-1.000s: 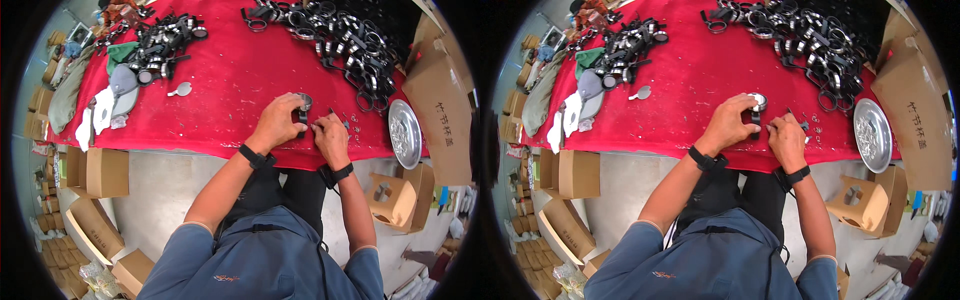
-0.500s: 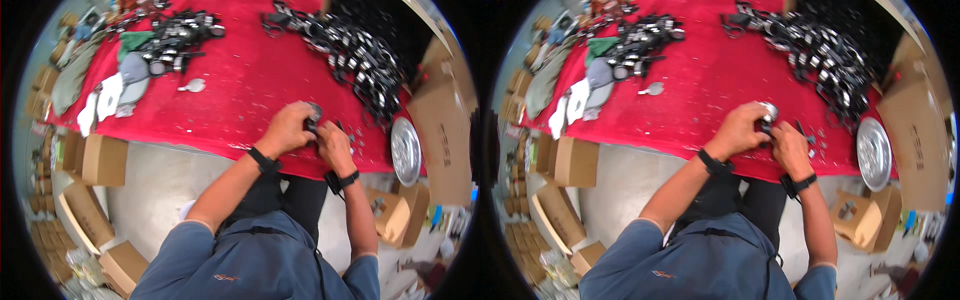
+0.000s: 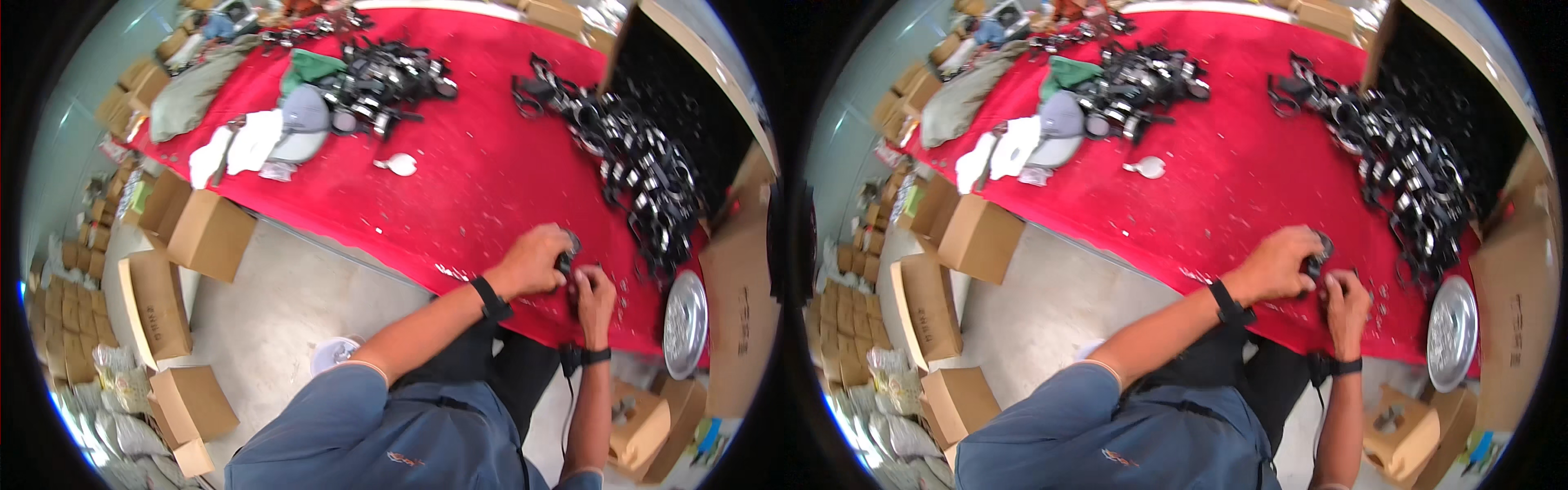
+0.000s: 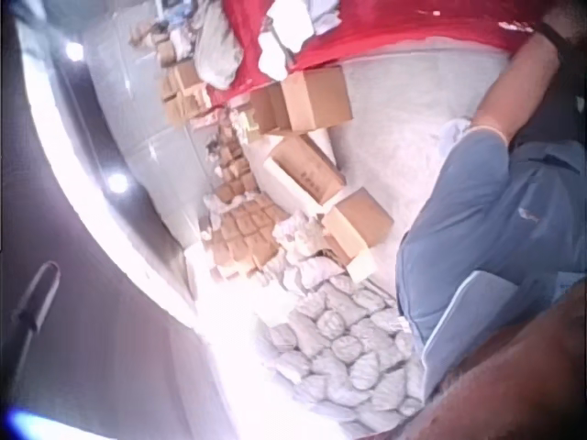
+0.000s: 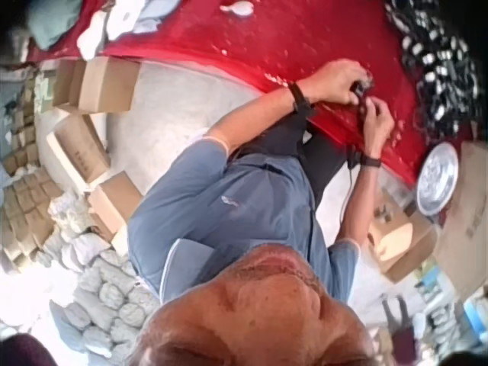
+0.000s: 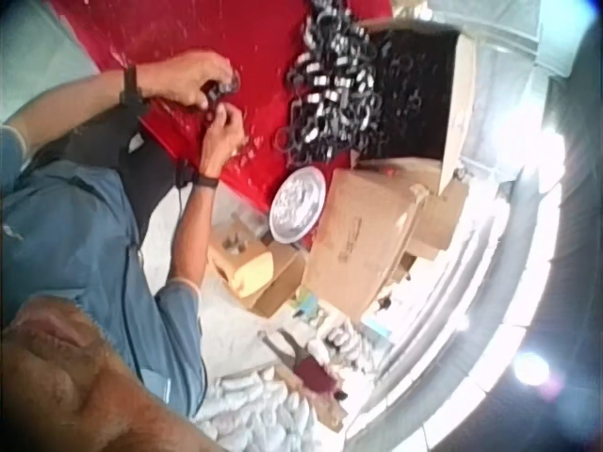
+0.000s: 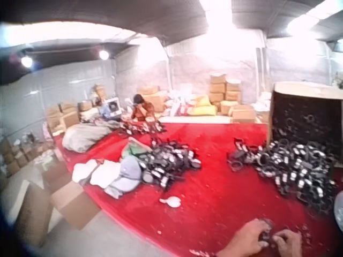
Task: Assembling components of cup lids at a manufacturing facility.
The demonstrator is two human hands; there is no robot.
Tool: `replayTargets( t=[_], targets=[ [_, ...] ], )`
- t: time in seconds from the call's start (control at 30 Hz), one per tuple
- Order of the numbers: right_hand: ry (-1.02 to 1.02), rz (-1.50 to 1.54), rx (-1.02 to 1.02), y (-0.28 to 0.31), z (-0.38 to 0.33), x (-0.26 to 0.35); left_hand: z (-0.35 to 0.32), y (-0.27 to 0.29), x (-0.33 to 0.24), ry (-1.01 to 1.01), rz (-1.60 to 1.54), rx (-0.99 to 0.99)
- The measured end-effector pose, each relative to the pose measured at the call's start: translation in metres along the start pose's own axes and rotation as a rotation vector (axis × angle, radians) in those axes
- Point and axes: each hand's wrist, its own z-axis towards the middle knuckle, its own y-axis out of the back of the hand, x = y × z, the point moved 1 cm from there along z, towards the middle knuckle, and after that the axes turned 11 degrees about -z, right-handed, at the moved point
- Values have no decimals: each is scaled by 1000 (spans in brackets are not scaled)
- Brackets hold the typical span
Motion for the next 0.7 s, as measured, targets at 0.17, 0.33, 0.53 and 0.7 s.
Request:
replayTargets(
  t=[0.17,0.33,0.53,0.7],
  targets=[
    [-20,308,-13,-18,9,27,4,19,7,-54,43,-20],
    [124,108,-165,-11,5,37,5,18,7,23,54,76],
    [513,-159,-312,-17,1,39,3,17,4,3,106,128],
    [543,-283,-374,-21,4,38,16,21,-6,62,74,205]
  ],
)
